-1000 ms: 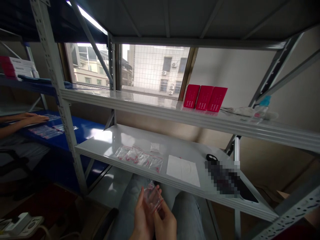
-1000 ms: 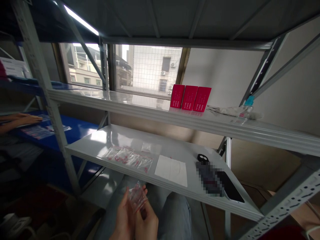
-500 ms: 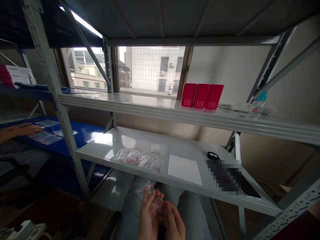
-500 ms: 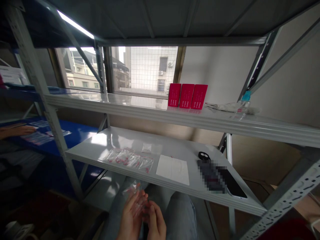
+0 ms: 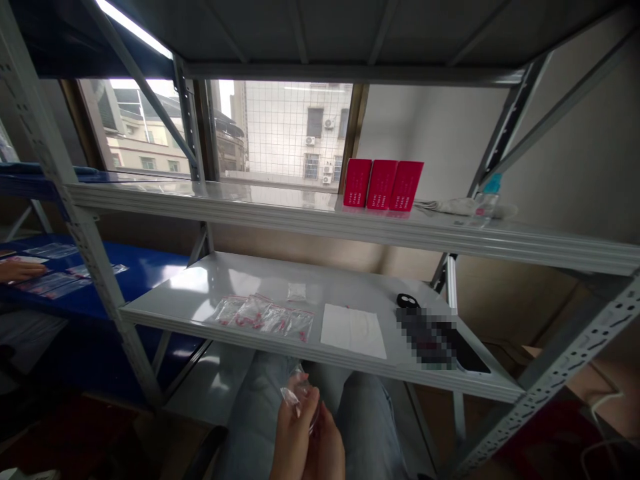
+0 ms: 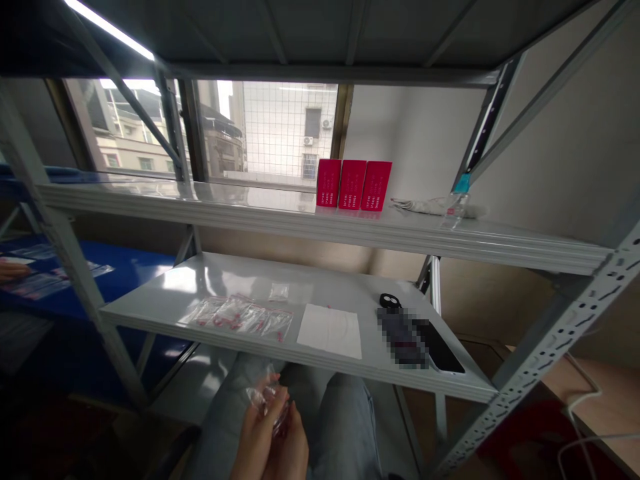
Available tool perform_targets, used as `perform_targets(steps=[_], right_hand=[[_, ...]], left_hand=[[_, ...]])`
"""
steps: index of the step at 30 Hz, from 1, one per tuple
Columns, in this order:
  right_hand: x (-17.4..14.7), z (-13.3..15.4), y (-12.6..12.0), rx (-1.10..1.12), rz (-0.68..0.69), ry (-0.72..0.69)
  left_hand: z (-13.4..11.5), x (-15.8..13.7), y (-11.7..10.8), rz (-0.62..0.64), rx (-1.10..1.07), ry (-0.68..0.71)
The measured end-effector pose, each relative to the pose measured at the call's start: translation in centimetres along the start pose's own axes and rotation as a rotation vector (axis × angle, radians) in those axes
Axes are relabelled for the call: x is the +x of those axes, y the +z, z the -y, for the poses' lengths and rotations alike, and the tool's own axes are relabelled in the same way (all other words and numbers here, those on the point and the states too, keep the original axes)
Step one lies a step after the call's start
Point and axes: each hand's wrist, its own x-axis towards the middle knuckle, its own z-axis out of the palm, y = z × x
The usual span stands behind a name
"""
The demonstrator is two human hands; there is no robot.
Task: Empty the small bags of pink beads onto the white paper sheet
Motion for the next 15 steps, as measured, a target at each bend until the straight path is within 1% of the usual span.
perform_targets(steps=[1,3,5,7,8,10,11,12,15], right_hand=[[0.4,-0.4,-0.3,0.007,-0.014,0.005],[1.3,-1.3,-1.2,0.019,-0.046,-0.033],[2.2,-2.1,-2.0,0.0,-0.104,-0.066],[2.6,-2.2,-2.4,-0.061,-0.144,-0.04],[2.7,-1.9,-2.5,-0.102,-0.133,-0.01],[2.4,-0.9,-2.3,-0.177,-0.042,0.044],[2.2,-0.2,-2.2,-0.214,0.027,0.053],[2.0,0.5,-2.1,-0.253,0.093,0.044],[1.9,2.5,-2.1,-0.379,0.214,-0.065]], left_hand=[[-0.2,0.1,0.1,-0.01,0.002,-0.006],[-1.1,0.2,0.5,-0.041,0.014,-0.016],[-2.9,0.6,1.3,-0.055,0.039,-0.022],[-5.4,2.1,2.6,-0.032,0.038,-0.018],[-6.7,3.4,3.5,-0.011,0.035,-0.011],[-9.3,7.2,5.7,0.042,0.06,0.051],[-10.4,9.5,6.8,0.069,0.169,0.116],[-11.4,11.9,8.0,0.081,0.335,0.191],[-12.9,18.8,10.9,0.05,0.523,0.236]])
